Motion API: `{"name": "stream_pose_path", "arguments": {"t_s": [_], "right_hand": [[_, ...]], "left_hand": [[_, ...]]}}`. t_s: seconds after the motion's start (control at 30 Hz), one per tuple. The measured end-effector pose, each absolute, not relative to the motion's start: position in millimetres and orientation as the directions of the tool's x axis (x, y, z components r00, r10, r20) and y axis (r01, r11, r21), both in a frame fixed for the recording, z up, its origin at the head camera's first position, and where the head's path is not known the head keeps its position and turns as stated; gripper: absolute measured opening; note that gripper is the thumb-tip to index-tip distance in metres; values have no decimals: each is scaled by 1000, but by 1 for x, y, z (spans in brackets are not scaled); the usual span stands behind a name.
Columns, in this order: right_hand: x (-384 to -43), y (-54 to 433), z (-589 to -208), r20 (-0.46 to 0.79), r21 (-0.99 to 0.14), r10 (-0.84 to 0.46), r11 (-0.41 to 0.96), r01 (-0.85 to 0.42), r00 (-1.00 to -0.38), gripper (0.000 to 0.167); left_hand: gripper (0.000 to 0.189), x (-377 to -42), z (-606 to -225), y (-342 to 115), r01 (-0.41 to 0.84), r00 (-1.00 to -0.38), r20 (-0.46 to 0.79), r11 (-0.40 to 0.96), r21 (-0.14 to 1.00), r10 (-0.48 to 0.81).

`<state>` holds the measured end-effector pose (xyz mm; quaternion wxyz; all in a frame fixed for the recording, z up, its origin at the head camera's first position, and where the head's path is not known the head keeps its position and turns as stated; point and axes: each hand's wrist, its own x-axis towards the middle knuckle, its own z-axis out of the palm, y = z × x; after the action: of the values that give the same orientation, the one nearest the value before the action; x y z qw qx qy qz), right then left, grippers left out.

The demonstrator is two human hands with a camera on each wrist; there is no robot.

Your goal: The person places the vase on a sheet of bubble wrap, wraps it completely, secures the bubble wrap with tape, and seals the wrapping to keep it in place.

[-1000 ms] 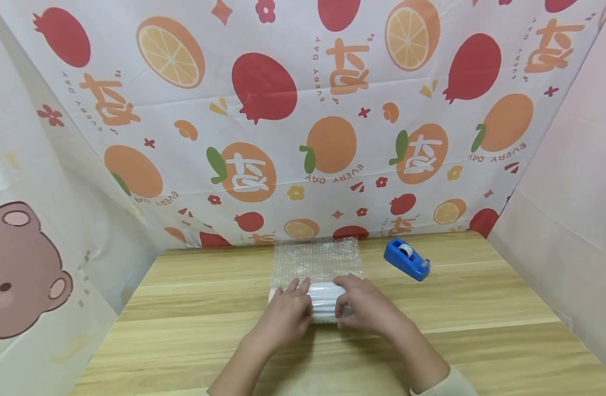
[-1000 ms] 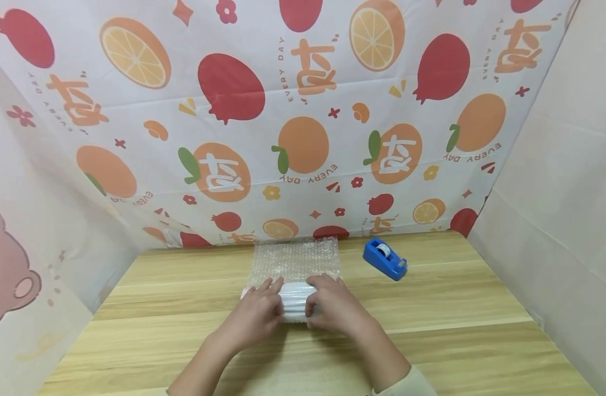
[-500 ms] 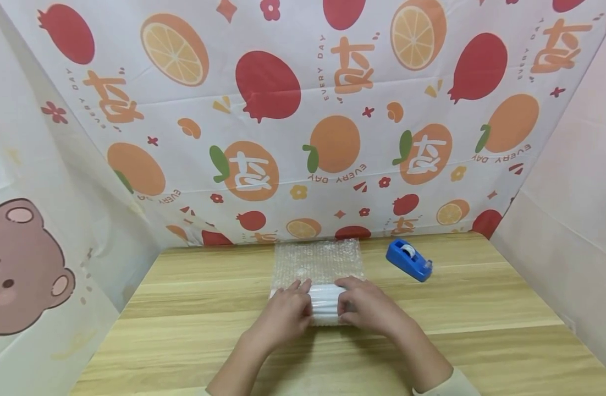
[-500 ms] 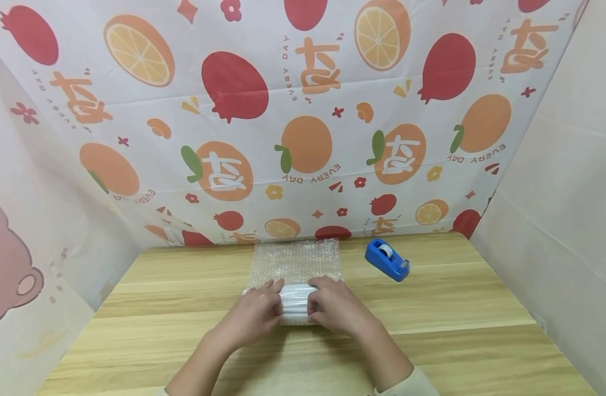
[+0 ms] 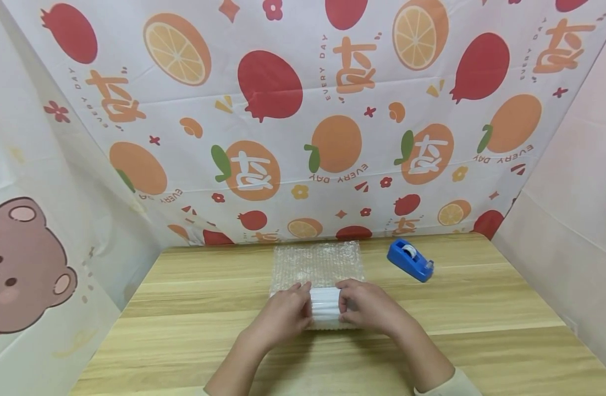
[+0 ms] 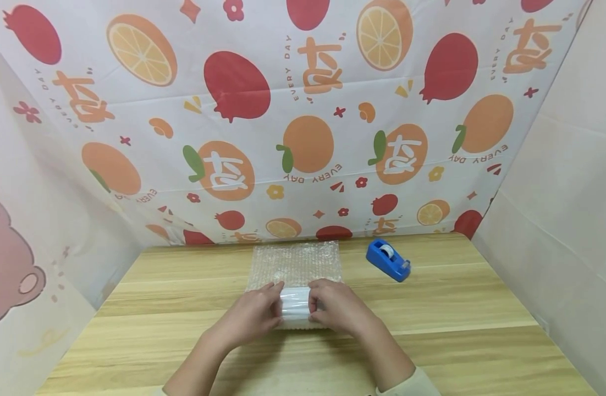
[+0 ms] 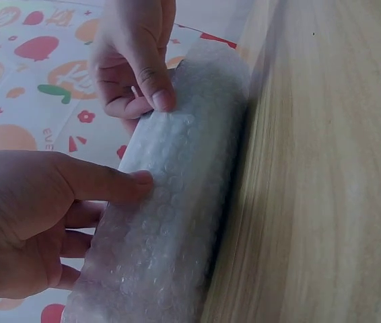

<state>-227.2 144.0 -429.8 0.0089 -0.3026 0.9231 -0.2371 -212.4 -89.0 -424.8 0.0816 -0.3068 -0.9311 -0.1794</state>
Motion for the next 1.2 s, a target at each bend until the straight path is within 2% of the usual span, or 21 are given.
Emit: {"name": "stream_pose_path", "arguments": {"t_s": [0.4, 1.2], "right_hand": [[-231, 147, -430, 149, -445, -583, 682, -580, -799, 25], [-231, 146, -429, 117, -492, -541, 697, -522, -833, 23]], "left_hand": [[24, -217, -425, -97, 577, -812, 200, 705, 411, 548], [40, -217, -421, -97, 566, -817, 172, 712, 416, 550]]}}
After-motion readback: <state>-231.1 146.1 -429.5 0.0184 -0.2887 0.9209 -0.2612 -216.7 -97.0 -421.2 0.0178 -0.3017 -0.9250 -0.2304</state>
